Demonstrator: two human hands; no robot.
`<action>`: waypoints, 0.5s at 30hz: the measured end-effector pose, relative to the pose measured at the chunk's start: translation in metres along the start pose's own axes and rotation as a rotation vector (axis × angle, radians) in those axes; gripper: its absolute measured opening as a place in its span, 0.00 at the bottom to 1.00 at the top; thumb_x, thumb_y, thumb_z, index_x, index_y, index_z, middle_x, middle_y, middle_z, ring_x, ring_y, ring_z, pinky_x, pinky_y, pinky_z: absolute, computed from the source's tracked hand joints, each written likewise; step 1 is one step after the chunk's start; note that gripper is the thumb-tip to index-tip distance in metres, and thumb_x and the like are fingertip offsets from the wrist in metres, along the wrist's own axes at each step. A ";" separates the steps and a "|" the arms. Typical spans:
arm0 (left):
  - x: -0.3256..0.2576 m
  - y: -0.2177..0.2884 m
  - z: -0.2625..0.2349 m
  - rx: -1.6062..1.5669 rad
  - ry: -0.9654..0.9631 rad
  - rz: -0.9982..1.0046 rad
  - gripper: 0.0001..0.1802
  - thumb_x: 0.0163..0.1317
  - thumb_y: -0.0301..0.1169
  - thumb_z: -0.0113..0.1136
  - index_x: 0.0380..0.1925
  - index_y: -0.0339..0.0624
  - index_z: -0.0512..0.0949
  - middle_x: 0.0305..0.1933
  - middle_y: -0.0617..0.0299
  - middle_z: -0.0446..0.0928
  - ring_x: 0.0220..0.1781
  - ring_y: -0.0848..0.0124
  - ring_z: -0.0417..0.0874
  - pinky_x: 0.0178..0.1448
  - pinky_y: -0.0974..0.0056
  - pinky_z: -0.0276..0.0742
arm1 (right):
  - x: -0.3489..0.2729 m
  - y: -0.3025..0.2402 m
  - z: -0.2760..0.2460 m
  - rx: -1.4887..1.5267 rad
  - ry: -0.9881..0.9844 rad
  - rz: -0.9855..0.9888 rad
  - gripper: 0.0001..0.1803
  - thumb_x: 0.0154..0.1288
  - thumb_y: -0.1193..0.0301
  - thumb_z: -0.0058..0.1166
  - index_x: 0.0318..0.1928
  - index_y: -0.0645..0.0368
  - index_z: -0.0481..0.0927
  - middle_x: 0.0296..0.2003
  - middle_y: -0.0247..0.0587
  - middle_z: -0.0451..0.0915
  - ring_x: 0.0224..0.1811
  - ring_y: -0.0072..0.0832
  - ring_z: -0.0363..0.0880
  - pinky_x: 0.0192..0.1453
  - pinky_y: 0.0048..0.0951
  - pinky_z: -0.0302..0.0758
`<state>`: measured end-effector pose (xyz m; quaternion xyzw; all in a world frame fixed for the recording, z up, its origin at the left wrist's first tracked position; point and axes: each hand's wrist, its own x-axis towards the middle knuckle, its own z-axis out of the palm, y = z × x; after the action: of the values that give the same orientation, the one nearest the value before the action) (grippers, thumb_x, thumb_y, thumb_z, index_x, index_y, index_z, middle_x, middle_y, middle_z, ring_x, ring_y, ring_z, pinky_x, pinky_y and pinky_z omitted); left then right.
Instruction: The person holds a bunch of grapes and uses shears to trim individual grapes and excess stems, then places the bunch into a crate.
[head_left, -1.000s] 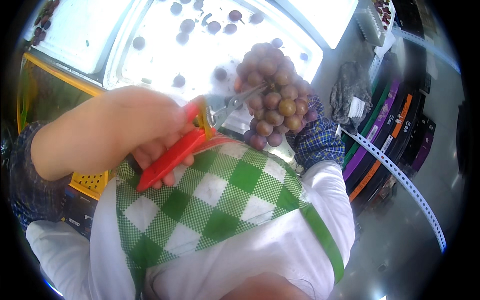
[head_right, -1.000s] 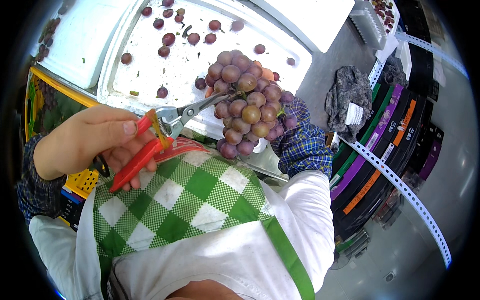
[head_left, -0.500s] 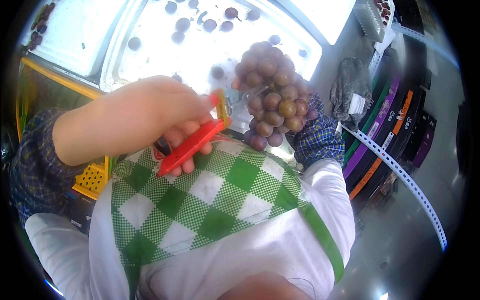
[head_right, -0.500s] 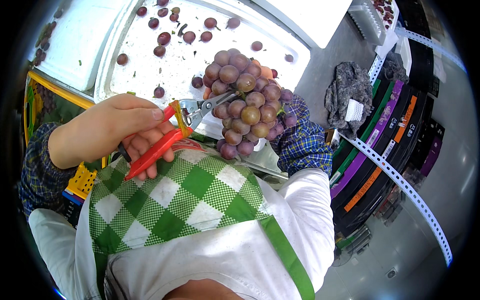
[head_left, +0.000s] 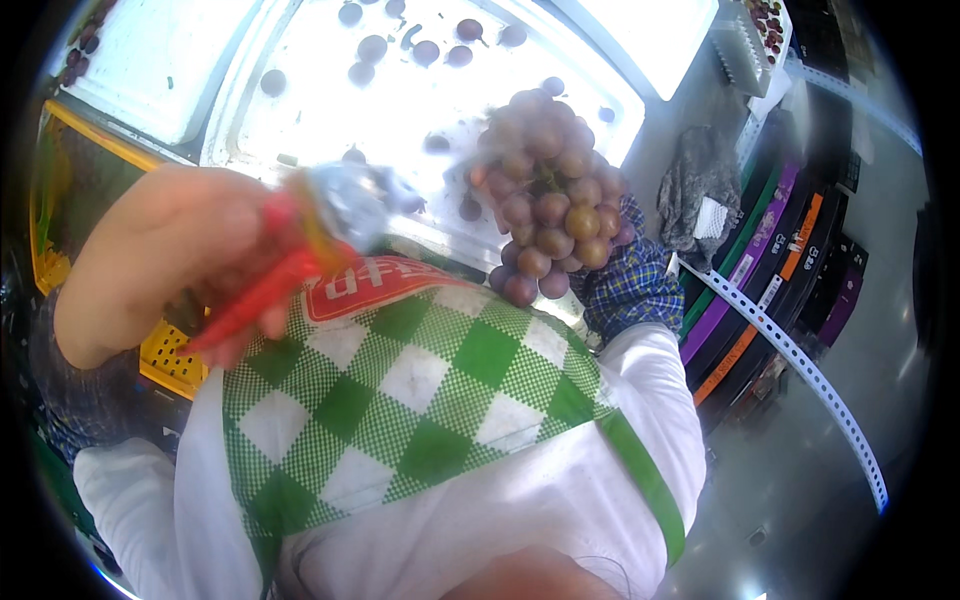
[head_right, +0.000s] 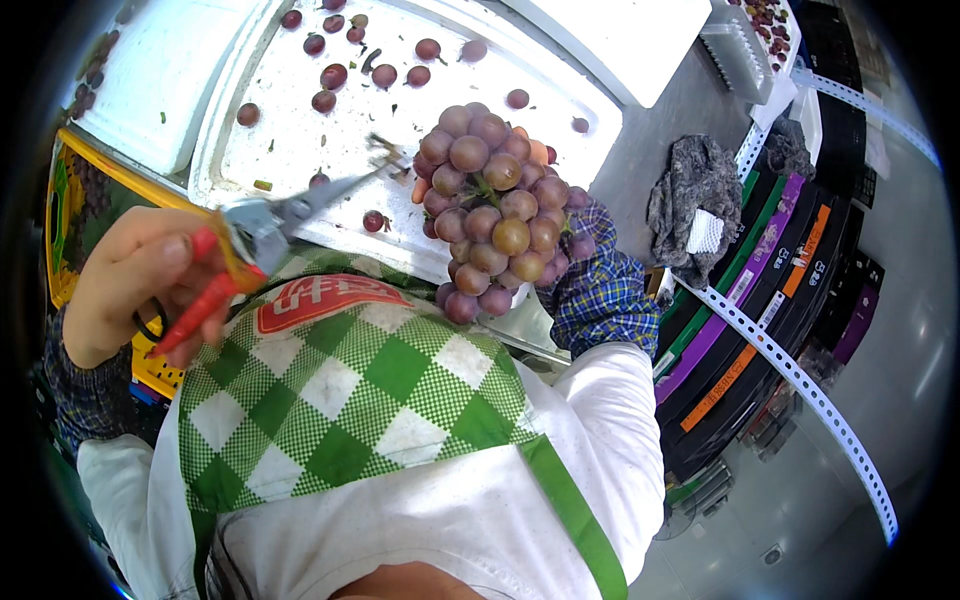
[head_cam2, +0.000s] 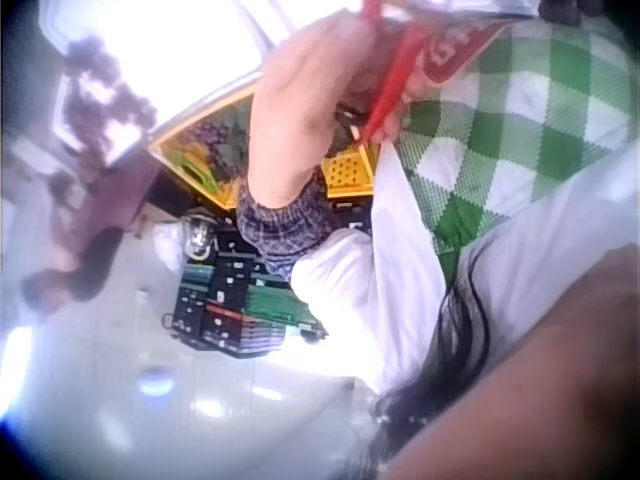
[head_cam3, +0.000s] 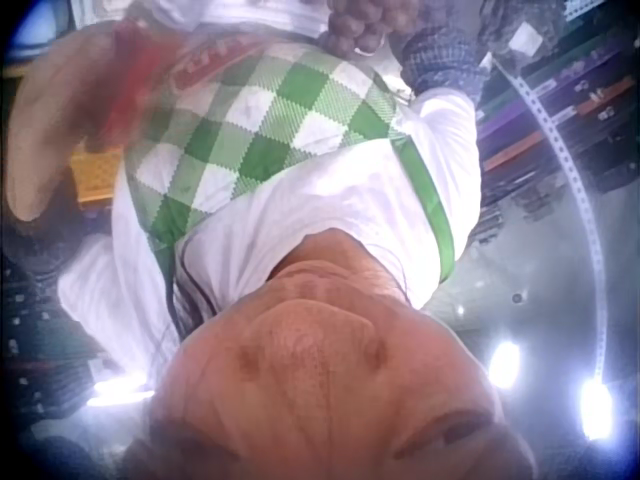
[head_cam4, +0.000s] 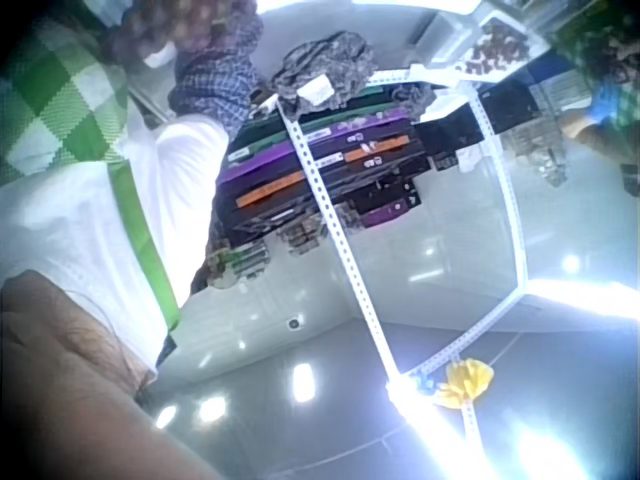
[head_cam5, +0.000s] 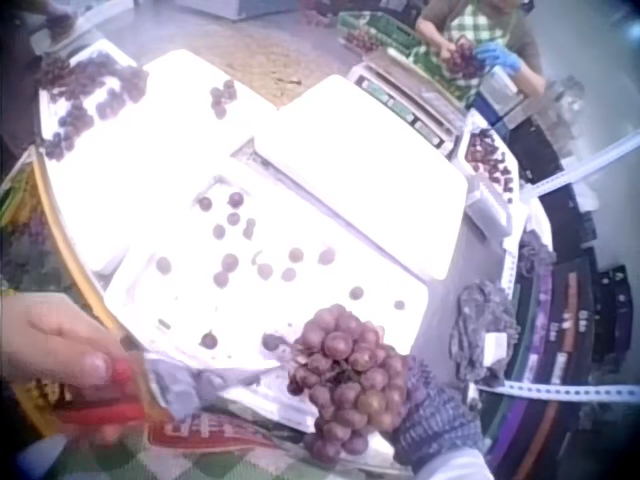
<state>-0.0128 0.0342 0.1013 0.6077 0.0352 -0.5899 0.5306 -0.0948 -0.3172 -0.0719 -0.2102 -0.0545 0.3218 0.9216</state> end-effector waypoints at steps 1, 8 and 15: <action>-0.005 -0.006 -0.006 0.011 0.044 0.018 0.31 0.72 0.52 0.48 0.41 0.26 0.76 0.24 0.54 0.80 0.15 0.73 0.78 0.20 0.74 0.74 | -0.001 -0.001 0.000 0.019 -0.007 0.004 0.30 0.69 0.67 0.57 0.66 0.59 0.61 0.58 0.49 0.70 0.56 0.36 0.76 0.59 0.38 0.79; 0.006 -0.063 -0.017 0.496 0.256 -0.017 0.17 0.76 0.38 0.46 0.47 0.35 0.78 0.34 0.59 0.82 0.30 0.75 0.80 0.32 0.71 0.74 | -0.015 -0.002 0.011 0.127 -0.005 0.021 0.30 0.71 0.66 0.54 0.68 0.57 0.59 0.58 0.49 0.71 0.55 0.36 0.75 0.57 0.39 0.79; -0.006 -0.097 -0.045 0.053 0.172 -0.241 0.18 0.75 0.40 0.45 0.43 0.35 0.77 0.32 0.57 0.82 0.27 0.70 0.84 0.32 0.69 0.79 | -0.023 0.004 0.018 0.203 0.022 -0.023 0.31 0.72 0.65 0.52 0.70 0.55 0.57 0.59 0.49 0.71 0.55 0.35 0.75 0.56 0.40 0.79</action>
<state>-0.0486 0.1110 0.0357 0.6614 0.1376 -0.5957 0.4346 -0.1198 -0.3224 -0.0565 -0.1188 -0.0140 0.3127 0.9423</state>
